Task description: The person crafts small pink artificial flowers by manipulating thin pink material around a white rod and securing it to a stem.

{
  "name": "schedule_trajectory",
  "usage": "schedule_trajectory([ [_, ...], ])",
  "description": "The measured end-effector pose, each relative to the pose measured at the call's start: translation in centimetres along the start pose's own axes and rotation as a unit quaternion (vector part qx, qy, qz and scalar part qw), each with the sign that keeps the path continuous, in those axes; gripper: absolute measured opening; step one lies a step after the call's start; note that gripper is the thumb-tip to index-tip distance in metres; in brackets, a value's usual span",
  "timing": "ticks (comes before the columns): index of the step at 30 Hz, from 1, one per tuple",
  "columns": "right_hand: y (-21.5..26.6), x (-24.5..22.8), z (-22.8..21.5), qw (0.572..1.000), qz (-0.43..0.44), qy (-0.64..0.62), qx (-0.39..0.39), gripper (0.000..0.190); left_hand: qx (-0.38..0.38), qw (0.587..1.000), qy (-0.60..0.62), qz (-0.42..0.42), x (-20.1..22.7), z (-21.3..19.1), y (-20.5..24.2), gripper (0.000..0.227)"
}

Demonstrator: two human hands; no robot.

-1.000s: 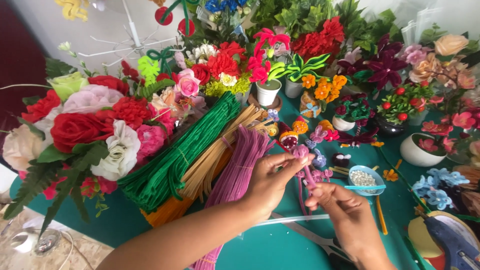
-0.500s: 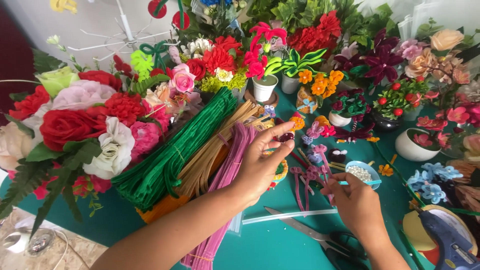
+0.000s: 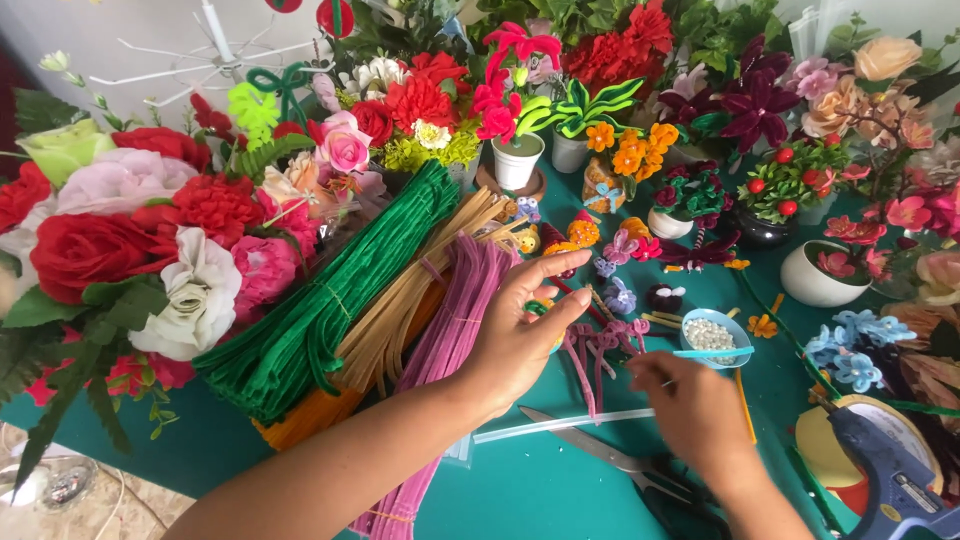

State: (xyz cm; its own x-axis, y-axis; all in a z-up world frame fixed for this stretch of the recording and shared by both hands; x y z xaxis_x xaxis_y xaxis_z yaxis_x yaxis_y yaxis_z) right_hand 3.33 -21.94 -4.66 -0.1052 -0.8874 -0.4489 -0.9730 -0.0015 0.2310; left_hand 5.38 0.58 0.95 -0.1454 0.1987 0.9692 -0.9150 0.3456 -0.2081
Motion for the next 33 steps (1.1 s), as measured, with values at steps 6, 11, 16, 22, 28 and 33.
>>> schedule_trajectory([
  [6, -0.6, 3.1, -1.9, 0.995, 0.054, 0.04, 0.076, 0.035, 0.008, 0.998, -0.06, 0.028, 1.3, -0.1, 0.5, 0.042],
  [11, -0.8, 2.0, -1.0, 0.993, 0.06, 0.102, -0.003, 0.043, -0.011, 0.974, -0.14, 0.179, 3.5, 0.3, 1.5, 0.034],
  [16, -0.8, 1.9, 0.4, 0.995, 0.033, 0.097, 0.001, 0.046, -0.024, 0.969, -0.141, 0.202, 4.7, -0.2, 1.5, 0.033],
  [22, -0.7, 1.3, 0.6, 0.994, 0.027, 0.11, 0.003, 0.045, -0.028, 0.966, -0.154, 0.207, 8.3, -2.0, 3.0, 0.033],
  [28, -0.2, 0.0, 1.8, 0.993, -0.05, 0.11, 0.007, 0.049, -0.031, 0.953, -0.218, 0.207, 8.6, -4.5, 5.1, 0.034],
  [33, 0.2, -0.6, 2.6, 0.989, -0.032, 0.137, -0.051, 0.056, -0.025, 0.941, -0.256, 0.218, 8.0, -6.0, 5.3, 0.032],
])
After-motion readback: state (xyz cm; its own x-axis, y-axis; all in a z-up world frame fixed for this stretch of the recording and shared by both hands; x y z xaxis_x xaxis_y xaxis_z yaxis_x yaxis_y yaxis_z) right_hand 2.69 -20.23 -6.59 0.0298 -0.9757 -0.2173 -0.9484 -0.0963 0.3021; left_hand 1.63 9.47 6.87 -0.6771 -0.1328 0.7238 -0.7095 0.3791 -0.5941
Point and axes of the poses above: each hand's wrist, its own y-axis away from the middle knuckle, its own z-axis out of the palm, x = y × z, the point moved 3 cm from there along -y, towards the middle knuckle, and after that the axes turned 12 degrees about -x, right-handed, at the moved point
